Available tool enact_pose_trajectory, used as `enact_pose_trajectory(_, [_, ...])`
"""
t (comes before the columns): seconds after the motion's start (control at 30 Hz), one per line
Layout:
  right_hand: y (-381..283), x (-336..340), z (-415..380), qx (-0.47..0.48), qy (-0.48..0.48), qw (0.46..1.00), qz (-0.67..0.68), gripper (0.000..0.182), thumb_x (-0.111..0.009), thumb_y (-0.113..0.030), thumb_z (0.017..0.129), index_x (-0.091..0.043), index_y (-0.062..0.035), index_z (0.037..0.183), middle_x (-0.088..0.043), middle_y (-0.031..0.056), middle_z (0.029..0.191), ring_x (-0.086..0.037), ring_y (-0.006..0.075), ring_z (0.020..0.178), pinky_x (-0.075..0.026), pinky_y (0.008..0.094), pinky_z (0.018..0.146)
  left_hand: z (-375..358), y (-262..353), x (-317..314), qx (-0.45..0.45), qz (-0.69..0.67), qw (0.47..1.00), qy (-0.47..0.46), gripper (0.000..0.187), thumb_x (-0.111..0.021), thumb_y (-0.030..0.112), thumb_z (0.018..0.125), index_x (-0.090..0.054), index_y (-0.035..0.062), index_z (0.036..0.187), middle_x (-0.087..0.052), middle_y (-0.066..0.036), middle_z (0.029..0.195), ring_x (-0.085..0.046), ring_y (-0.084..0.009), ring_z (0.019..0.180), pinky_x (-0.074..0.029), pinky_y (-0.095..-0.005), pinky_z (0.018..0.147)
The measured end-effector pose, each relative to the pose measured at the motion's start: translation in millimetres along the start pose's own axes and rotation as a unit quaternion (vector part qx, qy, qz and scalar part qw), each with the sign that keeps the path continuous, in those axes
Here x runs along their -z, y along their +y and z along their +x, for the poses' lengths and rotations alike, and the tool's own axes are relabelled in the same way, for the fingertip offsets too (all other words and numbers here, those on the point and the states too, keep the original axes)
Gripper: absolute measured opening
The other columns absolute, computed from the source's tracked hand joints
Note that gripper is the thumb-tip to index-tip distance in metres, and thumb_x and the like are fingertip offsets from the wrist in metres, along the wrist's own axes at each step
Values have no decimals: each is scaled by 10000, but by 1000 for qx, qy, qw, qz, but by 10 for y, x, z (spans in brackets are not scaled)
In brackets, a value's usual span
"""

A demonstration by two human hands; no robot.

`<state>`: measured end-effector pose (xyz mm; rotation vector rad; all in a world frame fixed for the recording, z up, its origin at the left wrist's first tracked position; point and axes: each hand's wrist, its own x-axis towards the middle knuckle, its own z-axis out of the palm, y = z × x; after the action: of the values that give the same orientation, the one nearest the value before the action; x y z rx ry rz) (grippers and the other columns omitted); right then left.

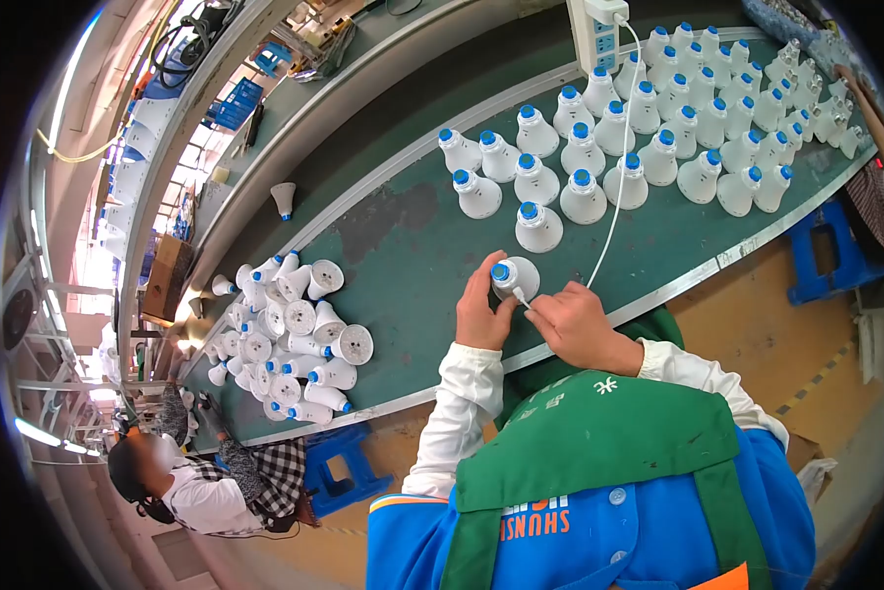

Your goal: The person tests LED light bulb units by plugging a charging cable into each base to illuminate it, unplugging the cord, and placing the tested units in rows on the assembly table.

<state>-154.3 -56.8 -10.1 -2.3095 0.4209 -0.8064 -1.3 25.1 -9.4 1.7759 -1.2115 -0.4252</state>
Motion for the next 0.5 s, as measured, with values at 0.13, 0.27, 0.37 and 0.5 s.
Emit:
enact_pose_trajectory(0.13, [14,-15,-14,-3,13,1000,19,145,-621,-125,822,-552,-50,718,-554,94,565,-535,285,522,-363,370,557,-34,50,-70,-2,-4,999,37,629,-662,-72,686,-495,61,1277,-591,-137,1208,-584,-299,1105,-468,-362,926])
enact_pose_trajectory(0.27, [22,-17,-10,-5,11,1000,27,148,-619,-131,824,-554,-52,716,-557,93,566,-538,283,524,-362,370,557,-37,26,-108,-4,0,998,59,608,-653,-69,698,-500,57,1273,-606,-137,1180,-593,-296,1089,-472,-362,917])
enact_pose_trajectory(0.37, [31,-19,-12,-8,14,999,30,151,-618,-134,826,-555,-54,715,-558,93,566,-538,283,523,-361,369,556,-29,15,-116,-16,15,998,66,582,-650,-65,703,-516,54,1256,-620,-137,1152,-604,-297,1066,-479,-359,902])
enact_pose_trajectory(0.5, [31,-26,-12,-8,13,999,30,145,-617,-134,825,-560,-54,719,-559,94,568,-537,283,521,-361,368,554,-25,-21,-125,-27,28,996,76,548,-651,-61,695,-540,44,1222,-631,-135,1124,-619,-297,1023,-491,-354,870])
